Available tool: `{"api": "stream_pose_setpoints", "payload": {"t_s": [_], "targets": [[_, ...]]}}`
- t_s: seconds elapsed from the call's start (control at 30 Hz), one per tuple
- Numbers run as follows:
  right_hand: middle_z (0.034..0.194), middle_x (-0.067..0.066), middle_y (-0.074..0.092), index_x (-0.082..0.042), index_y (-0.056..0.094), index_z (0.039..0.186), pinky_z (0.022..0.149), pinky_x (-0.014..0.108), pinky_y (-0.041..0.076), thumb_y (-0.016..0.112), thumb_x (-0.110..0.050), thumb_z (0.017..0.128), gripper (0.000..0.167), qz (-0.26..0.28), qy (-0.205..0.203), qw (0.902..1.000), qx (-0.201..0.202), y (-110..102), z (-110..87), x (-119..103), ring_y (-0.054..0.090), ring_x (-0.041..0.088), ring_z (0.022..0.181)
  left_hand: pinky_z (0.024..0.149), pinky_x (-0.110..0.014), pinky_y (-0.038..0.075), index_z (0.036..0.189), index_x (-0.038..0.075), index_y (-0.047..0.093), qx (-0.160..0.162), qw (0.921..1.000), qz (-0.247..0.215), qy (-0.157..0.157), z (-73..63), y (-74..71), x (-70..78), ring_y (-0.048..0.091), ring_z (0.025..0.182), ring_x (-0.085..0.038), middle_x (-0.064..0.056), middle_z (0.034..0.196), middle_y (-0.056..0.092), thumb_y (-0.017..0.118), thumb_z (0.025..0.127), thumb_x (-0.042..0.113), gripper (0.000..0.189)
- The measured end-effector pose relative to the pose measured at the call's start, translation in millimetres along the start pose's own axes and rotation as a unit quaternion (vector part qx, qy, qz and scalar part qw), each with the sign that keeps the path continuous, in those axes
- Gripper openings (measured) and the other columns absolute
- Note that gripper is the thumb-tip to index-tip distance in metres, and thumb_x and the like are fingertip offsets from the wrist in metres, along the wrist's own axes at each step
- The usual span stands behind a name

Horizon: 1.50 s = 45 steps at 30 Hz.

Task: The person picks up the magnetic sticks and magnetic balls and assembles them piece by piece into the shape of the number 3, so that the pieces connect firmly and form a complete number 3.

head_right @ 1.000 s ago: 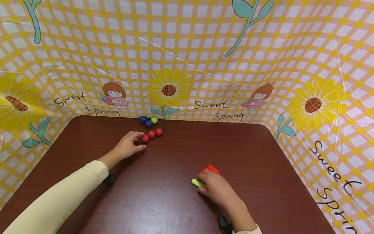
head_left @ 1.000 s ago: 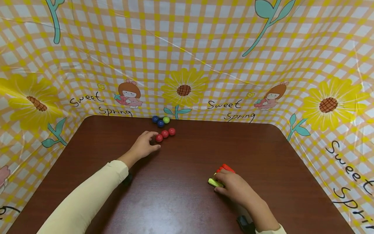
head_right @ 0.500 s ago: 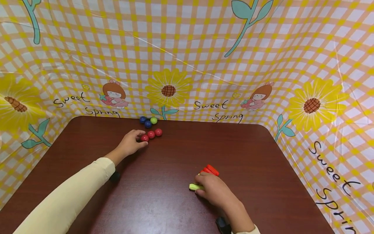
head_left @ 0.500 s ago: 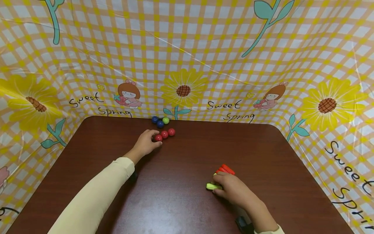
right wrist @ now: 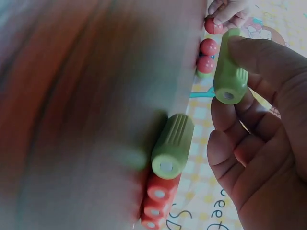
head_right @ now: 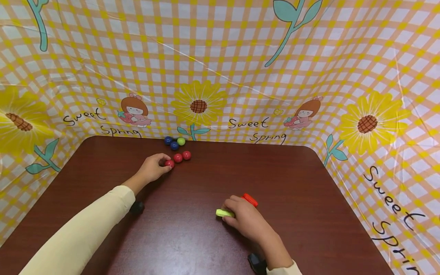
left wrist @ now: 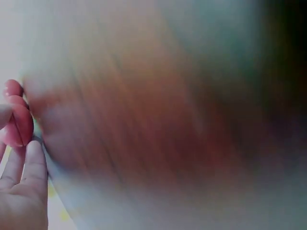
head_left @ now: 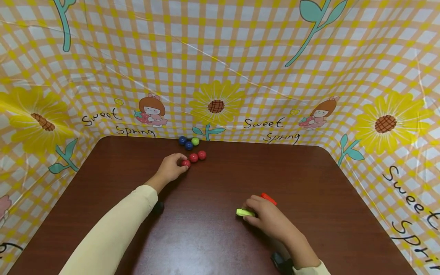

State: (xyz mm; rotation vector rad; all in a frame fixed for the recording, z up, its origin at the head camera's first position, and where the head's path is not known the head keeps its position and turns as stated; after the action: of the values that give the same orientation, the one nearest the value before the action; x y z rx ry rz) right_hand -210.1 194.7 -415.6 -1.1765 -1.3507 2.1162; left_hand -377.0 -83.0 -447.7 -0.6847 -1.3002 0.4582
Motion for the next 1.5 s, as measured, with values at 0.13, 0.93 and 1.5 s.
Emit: {"api": "stream_pose_setpoints", "payload": {"t_s": [0.13, 0.93, 1.5], "targets": [[0.089, -0.015, 0.054, -0.022, 0.064, 0.093, 0.070, 0.025, 0.047, 0.078, -0.008, 0.084, 0.022, 0.014, -0.002, 0.9999, 0.007, 1, 5.7, -2, 0.051, 0.003, 0.077, 0.089, -0.041, 0.047, 0.114, 0.006, 0.065, -0.012, 0.9975, -0.058, -0.037, -7.2, 0.7, 2.1, 0.060, 0.104, -0.025, -0.011, 0.112, 0.066, 0.074, 0.089, 0.017, 0.029], [0.095, -0.015, 0.059, -0.021, 0.066, 0.098, 0.075, 0.029, 0.049, 0.076, -0.010, 0.087, 0.019, 0.055, -0.003, 0.9984, 0.011, 4, 33.0, -23, 0.056, 0.006, 0.084, 0.075, -0.025, 0.050, 0.116, 0.001, 0.065, -0.046, 0.9621, -0.269, -0.005, -87.5, -4.0, 43.2, 0.062, 0.093, -0.021, -0.010, 0.105, 0.068, 0.071, 0.088, 0.002, 0.029], [0.094, -0.014, 0.059, -0.020, 0.068, 0.099, 0.076, 0.029, 0.049, 0.076, -0.009, 0.087, 0.018, 0.062, -0.026, 0.9976, 0.016, 8, 42.1, -44, 0.055, 0.007, 0.085, 0.074, -0.026, 0.052, 0.115, -0.002, 0.060, -0.099, 0.9407, -0.324, 0.012, -150.1, 23.3, 59.5, 0.064, 0.096, -0.021, -0.014, 0.108, 0.066, 0.069, 0.089, 0.002, 0.028]]}}
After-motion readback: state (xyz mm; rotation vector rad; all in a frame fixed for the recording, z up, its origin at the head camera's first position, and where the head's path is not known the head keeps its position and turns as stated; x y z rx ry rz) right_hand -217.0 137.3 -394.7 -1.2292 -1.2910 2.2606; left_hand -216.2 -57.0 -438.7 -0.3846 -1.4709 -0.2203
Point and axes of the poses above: each hand's wrist, its own z-axis towards the middle knuckle, its own y-axis out of the palm, x = y × z, the point moved 8 cm from there along z, towards the middle knuckle
